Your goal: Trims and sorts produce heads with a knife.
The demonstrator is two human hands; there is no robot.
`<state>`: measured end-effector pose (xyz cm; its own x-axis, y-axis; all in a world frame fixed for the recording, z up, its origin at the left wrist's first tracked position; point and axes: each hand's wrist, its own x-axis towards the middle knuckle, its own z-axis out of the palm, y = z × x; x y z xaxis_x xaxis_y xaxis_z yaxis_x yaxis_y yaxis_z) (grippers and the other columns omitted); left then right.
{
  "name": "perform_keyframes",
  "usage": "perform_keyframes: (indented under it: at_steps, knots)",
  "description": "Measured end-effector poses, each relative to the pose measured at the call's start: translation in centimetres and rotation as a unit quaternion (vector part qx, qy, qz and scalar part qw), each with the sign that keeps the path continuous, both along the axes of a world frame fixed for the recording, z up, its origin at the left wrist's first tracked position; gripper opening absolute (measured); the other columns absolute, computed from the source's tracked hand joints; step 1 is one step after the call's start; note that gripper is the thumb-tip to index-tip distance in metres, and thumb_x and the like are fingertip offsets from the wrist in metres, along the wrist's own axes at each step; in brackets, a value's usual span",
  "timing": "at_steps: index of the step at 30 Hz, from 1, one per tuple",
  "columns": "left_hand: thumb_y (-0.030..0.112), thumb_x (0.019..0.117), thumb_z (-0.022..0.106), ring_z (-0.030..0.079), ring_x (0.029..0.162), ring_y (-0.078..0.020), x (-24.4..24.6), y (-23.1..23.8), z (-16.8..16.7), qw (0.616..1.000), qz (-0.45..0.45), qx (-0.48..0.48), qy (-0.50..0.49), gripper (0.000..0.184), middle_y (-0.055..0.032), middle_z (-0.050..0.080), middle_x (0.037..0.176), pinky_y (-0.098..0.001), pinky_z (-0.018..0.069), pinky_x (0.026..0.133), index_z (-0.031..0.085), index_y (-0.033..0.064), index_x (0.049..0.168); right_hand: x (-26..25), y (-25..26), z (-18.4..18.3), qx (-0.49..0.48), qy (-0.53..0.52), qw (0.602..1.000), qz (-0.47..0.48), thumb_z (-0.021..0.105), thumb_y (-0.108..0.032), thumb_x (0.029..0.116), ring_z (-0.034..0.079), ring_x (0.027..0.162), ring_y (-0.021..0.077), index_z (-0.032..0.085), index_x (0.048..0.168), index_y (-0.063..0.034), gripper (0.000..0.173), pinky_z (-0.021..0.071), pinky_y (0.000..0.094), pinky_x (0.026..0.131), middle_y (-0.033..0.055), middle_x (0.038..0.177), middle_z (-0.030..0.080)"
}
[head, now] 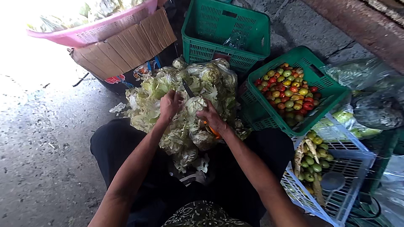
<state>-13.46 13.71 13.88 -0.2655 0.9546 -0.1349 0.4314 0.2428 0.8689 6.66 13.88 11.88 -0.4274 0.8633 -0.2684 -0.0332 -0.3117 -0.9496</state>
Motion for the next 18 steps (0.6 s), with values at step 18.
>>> perform_keyframes:
  at_steps: [18]
  knots:
    - [0.004, 0.0921, 0.073, 0.071, 0.078, -0.0191, 1.7, -0.9, 0.2, 0.989, -0.103, 0.023, -0.101, 0.021, -0.0144, 0.070, 0.095, -0.0382, 0.0612, 0.077, 0.062, -0.0042, 0.108, -0.4, 0.1, -1.4, 0.071, -0.053, 0.985, -0.149, 0.081, 0.001, 0.0734, 0.058, 0.117, 0.0284, 0.033, 0.150, -0.0148, 0.092, 0.0548, 0.0474, 0.088, 0.0190, 0.144, 0.048]
